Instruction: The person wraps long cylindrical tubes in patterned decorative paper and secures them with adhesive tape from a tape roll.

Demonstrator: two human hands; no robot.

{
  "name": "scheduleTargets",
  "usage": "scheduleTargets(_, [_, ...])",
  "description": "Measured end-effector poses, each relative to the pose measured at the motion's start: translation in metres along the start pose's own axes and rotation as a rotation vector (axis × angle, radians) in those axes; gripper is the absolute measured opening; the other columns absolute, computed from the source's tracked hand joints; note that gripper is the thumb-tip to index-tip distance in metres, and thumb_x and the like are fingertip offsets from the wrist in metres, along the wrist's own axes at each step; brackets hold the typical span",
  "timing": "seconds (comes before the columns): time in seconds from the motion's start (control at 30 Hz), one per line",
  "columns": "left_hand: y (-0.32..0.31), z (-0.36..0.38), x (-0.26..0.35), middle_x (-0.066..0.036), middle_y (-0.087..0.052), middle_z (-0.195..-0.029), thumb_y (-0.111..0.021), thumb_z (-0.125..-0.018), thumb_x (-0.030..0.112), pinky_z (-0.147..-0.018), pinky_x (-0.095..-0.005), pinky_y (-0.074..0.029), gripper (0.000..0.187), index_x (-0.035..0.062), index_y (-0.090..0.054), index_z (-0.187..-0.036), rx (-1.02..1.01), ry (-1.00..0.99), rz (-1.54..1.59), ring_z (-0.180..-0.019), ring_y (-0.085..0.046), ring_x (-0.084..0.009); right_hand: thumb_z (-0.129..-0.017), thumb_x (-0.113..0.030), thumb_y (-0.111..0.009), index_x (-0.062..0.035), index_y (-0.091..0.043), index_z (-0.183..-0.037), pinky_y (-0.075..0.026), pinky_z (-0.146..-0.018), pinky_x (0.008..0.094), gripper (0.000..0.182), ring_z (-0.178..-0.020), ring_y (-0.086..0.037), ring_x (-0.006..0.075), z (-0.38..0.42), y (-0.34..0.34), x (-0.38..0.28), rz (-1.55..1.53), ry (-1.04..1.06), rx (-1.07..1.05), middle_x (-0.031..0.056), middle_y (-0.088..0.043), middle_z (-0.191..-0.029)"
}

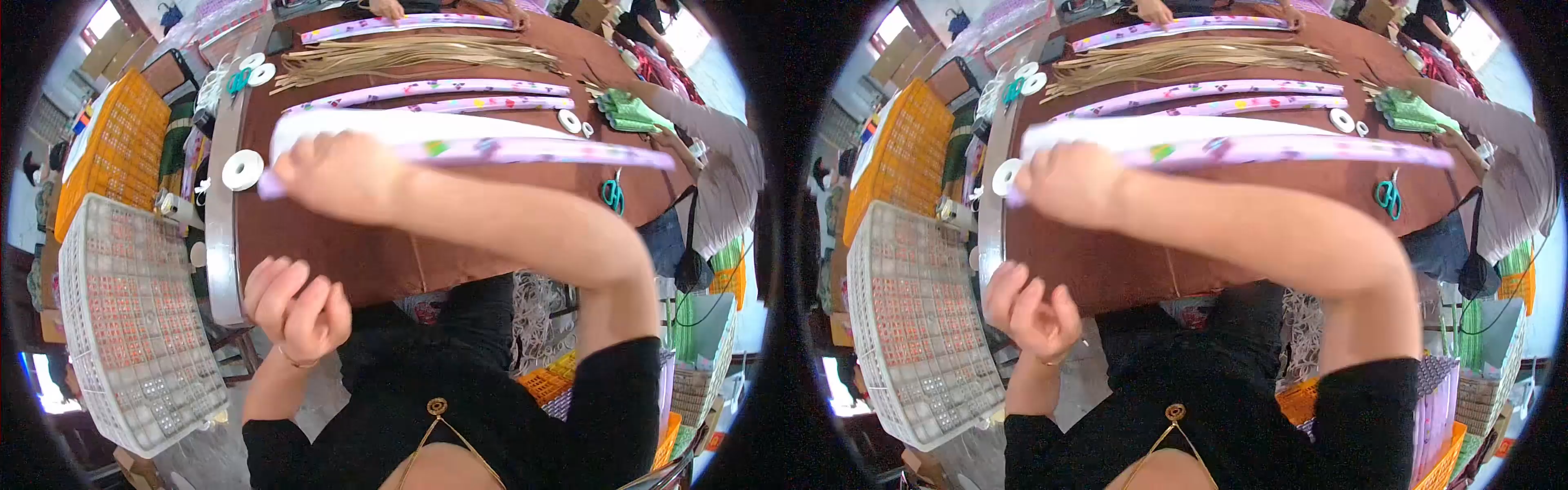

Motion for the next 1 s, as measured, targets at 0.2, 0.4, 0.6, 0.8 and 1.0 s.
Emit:
scheduleTargets(0.2, [0.017,0.056,-0.028,-0.017,-0.055,-0.124,-0.066,-0.087,0.015,-0.097,-0.0452,-0.046,0.035,-0.0002,-0.058,-0.117,-0.2,0.225,-0.041,-0.114,-0.053,-0.0351,-0.087,-0.023,-0.055,-0.006,-0.066,-0.094,-0.053,-0.069,0.0415,0.021,-0.081,-0.065,0.0267,0.028,-0.095,-0.107,-0.454,0.034,-0.08,0.0113,-0.066,-0.091])
scheduleTargets(0.4, [-0.015,0.112,-0.057,-0.016,-0.057,-0.126,-0.058,-0.095,0.04,-0.103,-0.0449,-0.038,0.053,0.001,-0.053,-0.131,-0.434,0.611,0.144,-0.117,-0.052,-0.0339,-0.08,-0.027,-0.07,-0.0067,-0.061,-0.113,-0.048,-0.085,0.0411,0.04,-0.099,-0.061,0.0285,0.081,-0.097,-0.093,-0.59,-0.098,-0.254,0.0098,-0.063,-0.101])
scheduleTargets(0.6, [-0.031,0.097,-0.055,-0.009,-0.061,-0.115,-0.072,-0.082,0.03,-0.092,-0.0421,-0.04,0.05,0.0071,-0.059,-0.124,-0.701,0.399,-0.081,-0.108,-0.056,-0.0295,-0.071,-0.026,-0.082,-0.0086,-0.059,-0.122,-0.044,-0.098,0.046,0.058,-0.114,-0.056,0.0339,0.186,-0.041,0.02,-0.471,-0.319,-0.403,0.0134,-0.061,-0.118])
scheduleTargets(0.8, [-0.027,0.088,-0.055,-0.008,-0.061,-0.112,-0.073,-0.081,0.023,-0.092,-0.0424,-0.041,0.042,0.0094,-0.062,-0.119,-0.838,0.438,0.03,-0.106,-0.057,-0.0294,-0.075,-0.013,-0.072,-0.0006,-0.056,-0.113,-0.043,-0.091,0.0498,0.044,-0.103,-0.054,0.0423,0.293,0.019,0.095,-0.218,-0.444,-0.502,0.0202,-0.059,-0.11])
scheduleTargets(1.0, [-0.021,0.09,-0.06,-0.013,-0.059,-0.123,-0.071,-0.083,0.037,-0.093,-0.044,-0.043,0.048,0.0067,-0.061,-0.119,-0.815,0.434,-0.101,-0.116,-0.055,-0.0317,-0.08,-0.028,-0.069,0.0005,-0.057,-0.119,-0.043,-0.09,0.0486,0.05,-0.101,-0.055,0.0409,0.307,0.038,0.072,-0.261,-0.448,-0.446,0.0196,-0.057,-0.11])
Point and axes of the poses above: each hand's wrist, its own z-axis away from the middle knuckle, its own y-axis out of the back of the hand, x = y × z, the point moved 3 cm from there along -z, towards the middle knuckle
